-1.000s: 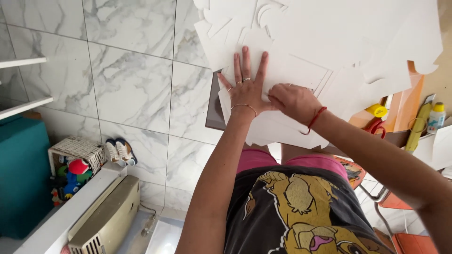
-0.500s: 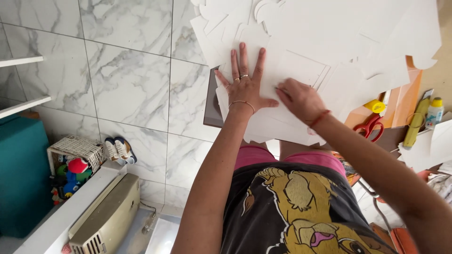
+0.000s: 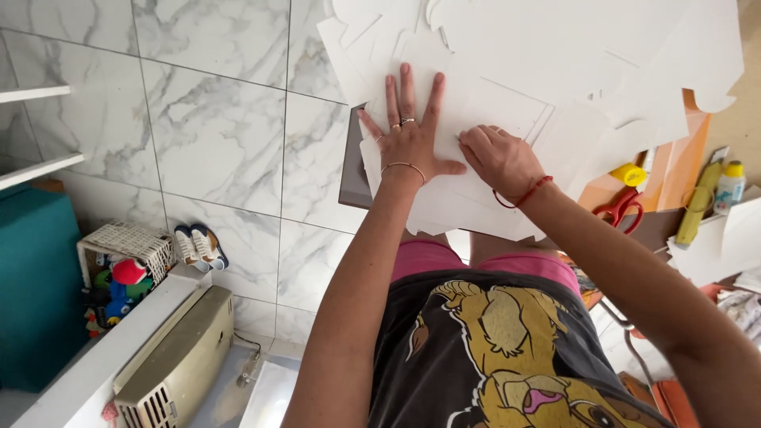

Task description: Folding flat cardboard templates into boxes on a work table

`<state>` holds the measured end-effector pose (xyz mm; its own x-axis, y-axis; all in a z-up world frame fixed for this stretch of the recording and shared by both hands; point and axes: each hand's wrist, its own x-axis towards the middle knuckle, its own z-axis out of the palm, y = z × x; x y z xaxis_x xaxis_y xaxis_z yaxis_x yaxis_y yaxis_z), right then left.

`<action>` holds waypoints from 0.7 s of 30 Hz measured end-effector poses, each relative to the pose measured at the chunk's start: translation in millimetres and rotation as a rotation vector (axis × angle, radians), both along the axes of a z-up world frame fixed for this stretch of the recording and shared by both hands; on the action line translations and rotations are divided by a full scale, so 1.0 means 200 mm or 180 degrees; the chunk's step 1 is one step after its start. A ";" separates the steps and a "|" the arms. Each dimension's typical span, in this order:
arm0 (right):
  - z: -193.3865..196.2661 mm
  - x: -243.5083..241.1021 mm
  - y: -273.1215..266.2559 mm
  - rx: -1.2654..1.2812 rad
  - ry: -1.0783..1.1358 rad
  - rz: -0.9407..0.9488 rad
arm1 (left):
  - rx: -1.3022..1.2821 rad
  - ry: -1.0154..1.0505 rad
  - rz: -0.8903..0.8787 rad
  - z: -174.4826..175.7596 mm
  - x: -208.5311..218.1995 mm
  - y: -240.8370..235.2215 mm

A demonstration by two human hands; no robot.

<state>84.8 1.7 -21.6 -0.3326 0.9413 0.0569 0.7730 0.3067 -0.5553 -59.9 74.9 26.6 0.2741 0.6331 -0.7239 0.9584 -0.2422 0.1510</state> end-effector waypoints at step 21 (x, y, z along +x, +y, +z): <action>0.12 0.46 -0.28 -0.0370 0.0070 -0.1733 | 0.0256 -0.0210 0.0027 -0.01 -0.02 -0.04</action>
